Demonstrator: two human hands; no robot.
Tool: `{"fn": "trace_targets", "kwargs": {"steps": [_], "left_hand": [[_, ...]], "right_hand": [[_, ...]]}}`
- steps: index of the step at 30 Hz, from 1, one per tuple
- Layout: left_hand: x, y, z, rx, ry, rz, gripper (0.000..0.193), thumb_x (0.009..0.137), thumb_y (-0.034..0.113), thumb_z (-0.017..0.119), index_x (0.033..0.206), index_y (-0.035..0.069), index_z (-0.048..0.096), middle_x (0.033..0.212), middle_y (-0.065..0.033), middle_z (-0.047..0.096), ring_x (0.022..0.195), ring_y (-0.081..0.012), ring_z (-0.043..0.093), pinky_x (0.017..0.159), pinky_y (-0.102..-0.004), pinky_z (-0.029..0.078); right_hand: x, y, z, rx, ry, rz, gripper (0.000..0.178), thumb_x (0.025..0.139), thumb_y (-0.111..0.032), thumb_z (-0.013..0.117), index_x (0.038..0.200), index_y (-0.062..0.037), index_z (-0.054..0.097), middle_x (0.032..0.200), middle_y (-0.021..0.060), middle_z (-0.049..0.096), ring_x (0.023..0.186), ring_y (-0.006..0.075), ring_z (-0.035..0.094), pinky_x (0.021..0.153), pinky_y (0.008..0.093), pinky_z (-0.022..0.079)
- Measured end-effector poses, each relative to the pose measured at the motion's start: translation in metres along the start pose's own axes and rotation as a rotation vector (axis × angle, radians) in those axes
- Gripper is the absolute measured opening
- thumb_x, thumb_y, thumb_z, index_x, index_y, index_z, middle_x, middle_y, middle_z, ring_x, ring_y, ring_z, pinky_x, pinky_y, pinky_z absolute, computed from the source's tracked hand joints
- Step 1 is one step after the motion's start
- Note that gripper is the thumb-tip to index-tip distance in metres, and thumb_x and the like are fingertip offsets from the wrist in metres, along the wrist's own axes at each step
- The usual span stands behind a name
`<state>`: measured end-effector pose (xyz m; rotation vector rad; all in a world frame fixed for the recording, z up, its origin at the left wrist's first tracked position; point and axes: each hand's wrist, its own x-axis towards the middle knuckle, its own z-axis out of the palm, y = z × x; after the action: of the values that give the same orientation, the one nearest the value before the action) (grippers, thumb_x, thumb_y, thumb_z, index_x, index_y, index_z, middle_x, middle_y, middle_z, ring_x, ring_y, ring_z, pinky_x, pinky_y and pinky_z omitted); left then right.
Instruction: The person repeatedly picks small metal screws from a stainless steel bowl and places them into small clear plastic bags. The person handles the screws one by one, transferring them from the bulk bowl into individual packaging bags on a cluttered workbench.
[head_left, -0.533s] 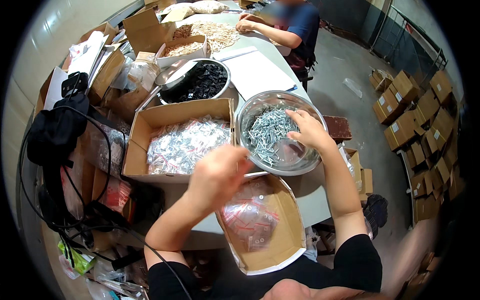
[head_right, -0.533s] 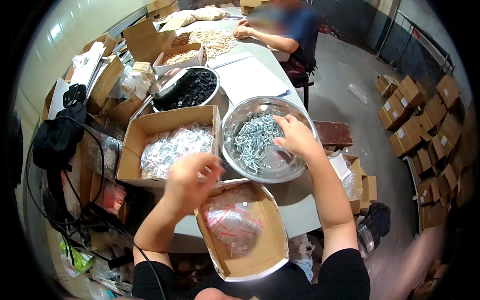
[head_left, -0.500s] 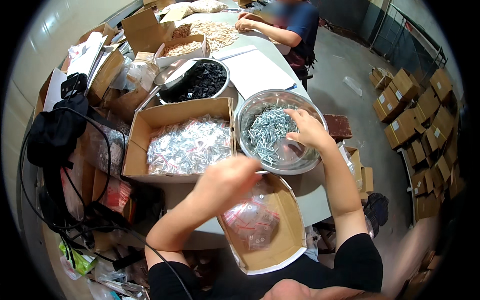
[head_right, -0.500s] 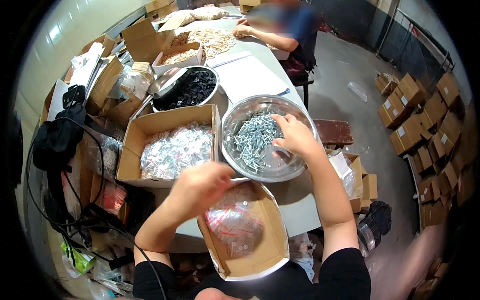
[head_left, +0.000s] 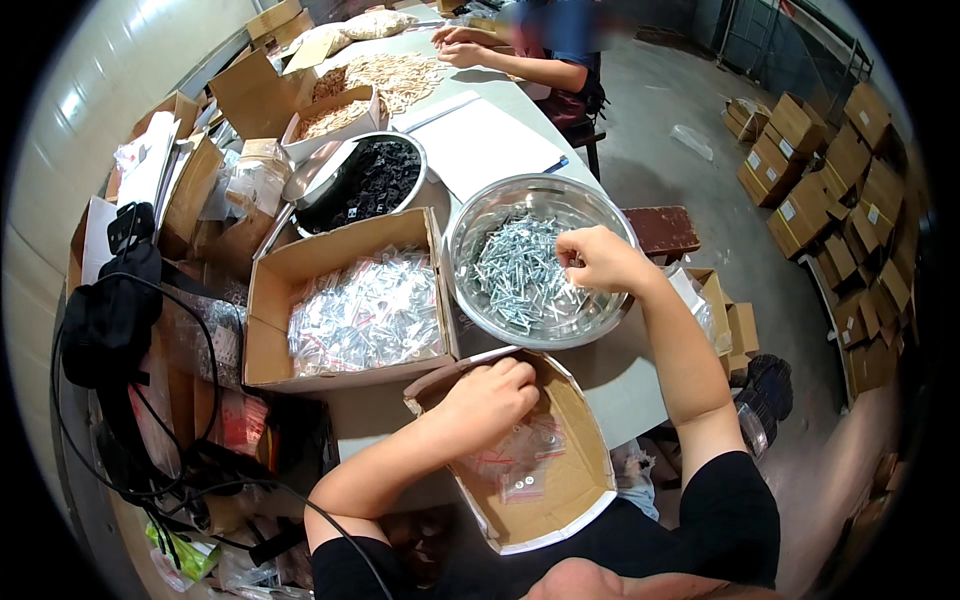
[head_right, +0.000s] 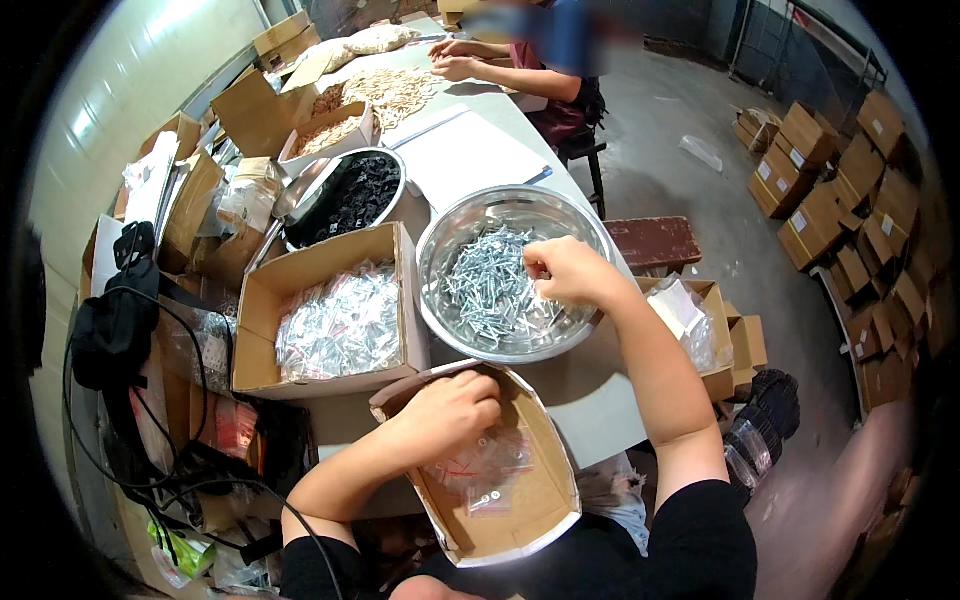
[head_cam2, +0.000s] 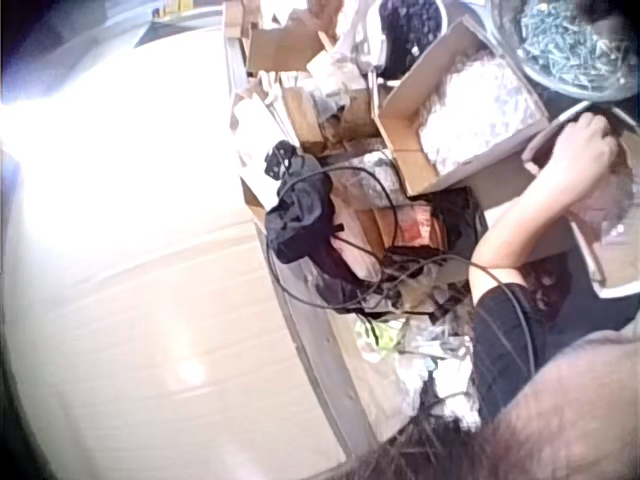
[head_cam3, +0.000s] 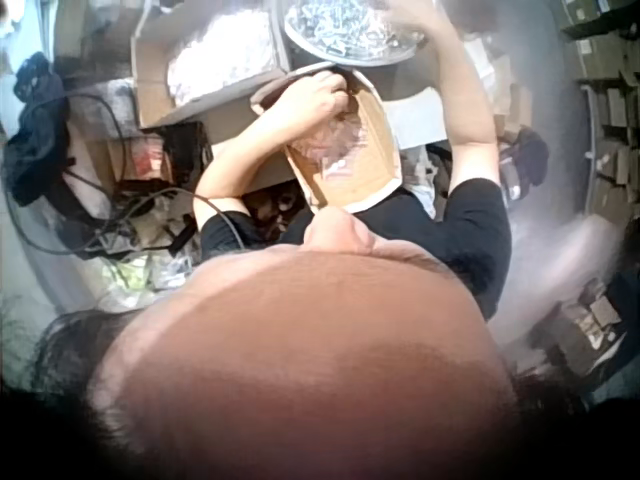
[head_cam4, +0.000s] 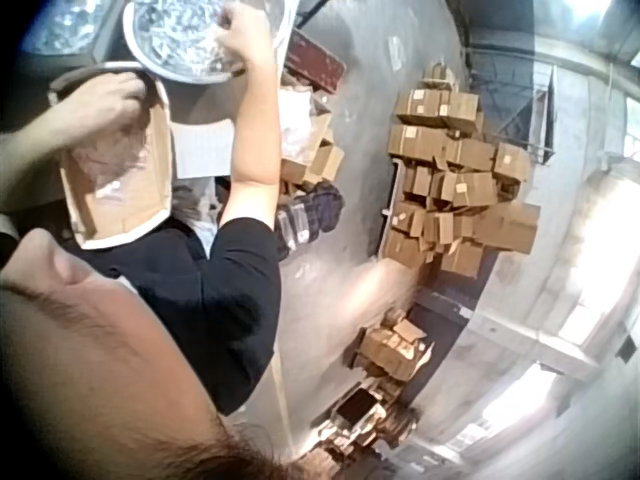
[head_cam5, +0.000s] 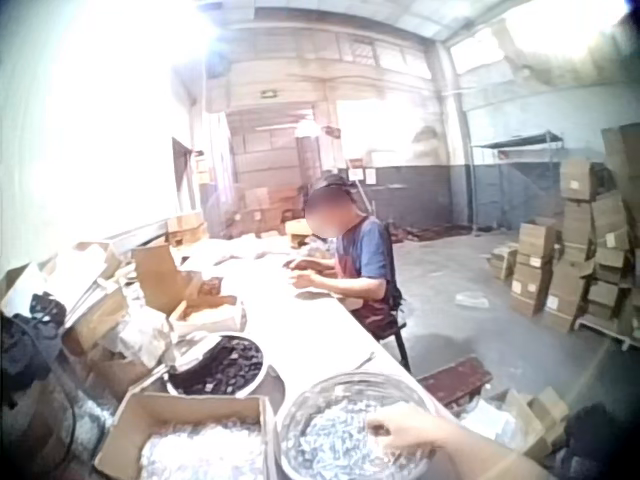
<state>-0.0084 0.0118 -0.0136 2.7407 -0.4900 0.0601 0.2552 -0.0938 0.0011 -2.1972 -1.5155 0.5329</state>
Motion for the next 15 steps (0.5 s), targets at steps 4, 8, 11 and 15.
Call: {"fn": "trace_targets", "kwargs": {"steps": [4, 8, 11, 15], "left_hand": [[0.006, 0.002, -0.013, -0.319, 0.188, -0.059, 0.01, 0.078, 0.007, 0.065, 0.087, 0.003, 0.061, 0.089, -0.0106, 0.056, 0.086, -0.0279, 0.057, 0.074, -0.0365, 0.049], [0.008, -0.001, -0.01, -0.535, 0.319, -0.071, 0.009, 0.077, 0.001, 0.07, 0.084, 0.001, 0.064, 0.08, -0.0101, 0.061, 0.076, -0.0254, 0.061, 0.066, -0.0332, 0.05], [0.008, 0.0, -0.012, -0.555, 0.4, -0.093, 0.009, 0.078, 0.003, 0.073, 0.08, 0.0, 0.064, 0.074, -0.01, 0.062, 0.067, -0.0232, 0.062, 0.06, -0.0313, 0.049], [0.003, 0.004, -0.02, -0.596, 0.368, -0.254, 0.014, 0.081, 0.01, 0.072, 0.078, -0.001, 0.063, 0.071, -0.0113, 0.06, 0.058, -0.0213, 0.058, 0.055, -0.031, 0.047]], "right_hand": [[-0.008, 0.001, -0.008, 0.633, -0.012, 0.007, 0.014, 0.079, -0.005, 0.067, 0.089, -0.0002, 0.058, 0.078, 0.0064, 0.063, 0.068, 0.0141, 0.06, 0.063, 0.0264, 0.05], [-0.011, 0.001, -0.013, 0.849, -0.068, 0.055, 0.018, 0.085, -0.007, 0.065, 0.101, 0.0025, 0.063, 0.082, 0.0041, 0.064, 0.069, 0.0093, 0.06, 0.063, 0.0234, 0.05], [-0.012, 0.003, -0.013, 0.85, -0.061, 0.085, 0.021, 0.083, -0.009, 0.069, 0.101, 0.0016, 0.065, 0.081, 0.0033, 0.065, 0.068, 0.0086, 0.061, 0.061, 0.0218, 0.049], [-0.015, -0.007, -0.018, 0.792, -0.009, 0.137, 0.015, 0.084, -0.01, 0.069, 0.094, 0.0017, 0.069, 0.076, 0.0034, 0.066, 0.064, 0.0075, 0.061, 0.058, 0.0213, 0.05]]}}
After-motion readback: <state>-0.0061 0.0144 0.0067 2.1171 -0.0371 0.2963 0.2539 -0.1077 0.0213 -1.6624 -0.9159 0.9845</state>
